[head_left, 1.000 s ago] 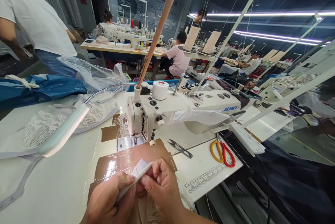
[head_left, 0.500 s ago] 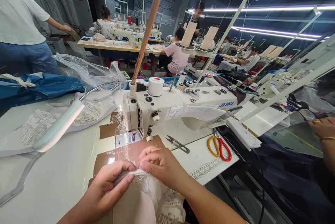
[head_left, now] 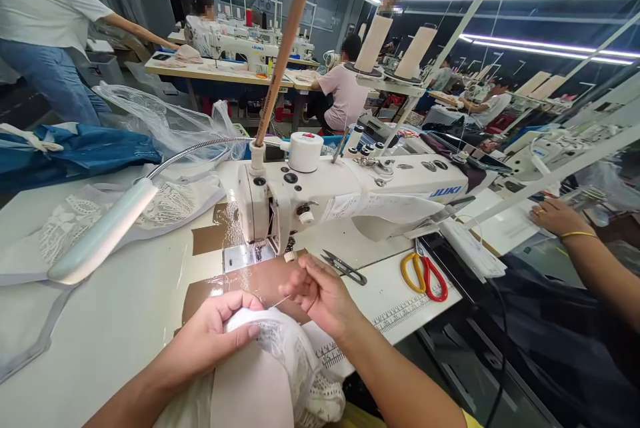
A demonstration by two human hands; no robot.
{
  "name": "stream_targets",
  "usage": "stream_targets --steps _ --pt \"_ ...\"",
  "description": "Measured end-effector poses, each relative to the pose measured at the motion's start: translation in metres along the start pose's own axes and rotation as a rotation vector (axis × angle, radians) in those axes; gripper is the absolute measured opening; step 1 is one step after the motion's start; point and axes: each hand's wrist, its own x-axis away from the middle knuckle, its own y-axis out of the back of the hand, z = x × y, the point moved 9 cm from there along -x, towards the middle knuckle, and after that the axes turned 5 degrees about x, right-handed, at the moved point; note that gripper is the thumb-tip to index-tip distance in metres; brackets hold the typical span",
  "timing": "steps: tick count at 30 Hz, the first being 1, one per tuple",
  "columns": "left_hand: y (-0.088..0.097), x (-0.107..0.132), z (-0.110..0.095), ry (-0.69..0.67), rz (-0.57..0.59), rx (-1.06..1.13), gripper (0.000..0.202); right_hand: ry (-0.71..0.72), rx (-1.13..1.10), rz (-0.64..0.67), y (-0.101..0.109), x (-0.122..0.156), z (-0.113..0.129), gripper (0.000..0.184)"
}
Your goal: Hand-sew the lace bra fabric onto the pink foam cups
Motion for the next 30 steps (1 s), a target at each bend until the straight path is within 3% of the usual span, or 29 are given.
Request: stream_targets --steps 4,10,19,30 --pt "0.002 -0.001 -0.004 -0.001 -0.01 -0.032 0.025 0.121 -0.035 -0.011 0.011 0.007 0.028 0.029" --pt "-0.001 0.0 -0.002 0.097 0.018 0.01 0.029 0.322 0.21 -0.197 0.051 0.016 0.072 0.027" --pt "-0.001 0.001 0.005 0.118 0.056 0.076 0.027 0.475 0.379 -0.392 0.098 0.027 0.108 0.025" --pt "-0.005 0.003 0.001 0.155 0.083 0.073 0.026 0.636 0.544 -0.548 0.129 0.042 0.139 0.024"
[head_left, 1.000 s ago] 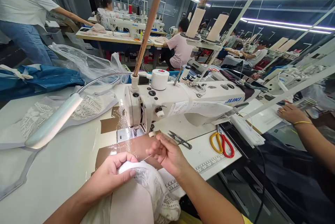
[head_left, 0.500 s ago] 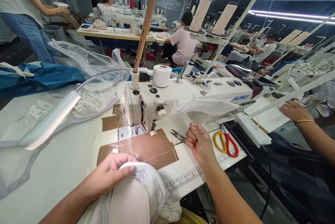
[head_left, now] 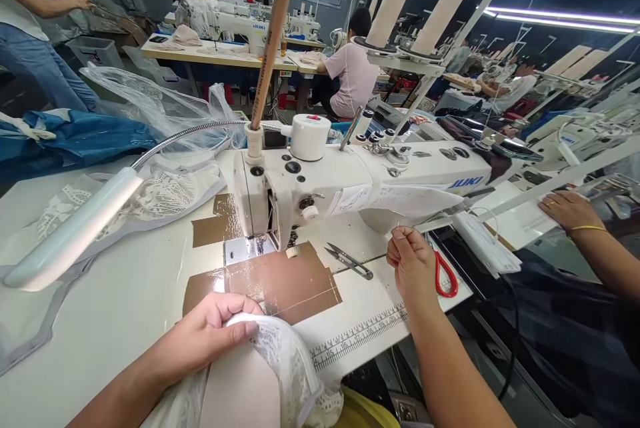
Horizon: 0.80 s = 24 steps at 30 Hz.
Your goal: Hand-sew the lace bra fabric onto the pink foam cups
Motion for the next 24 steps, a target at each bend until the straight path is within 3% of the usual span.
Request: stream_targets --steps 24 --pt "-0.002 0.003 0.002 -0.028 0.057 -0.001 0.024 0.155 0.119 -0.099 0.015 -0.002 0.01 0.022"
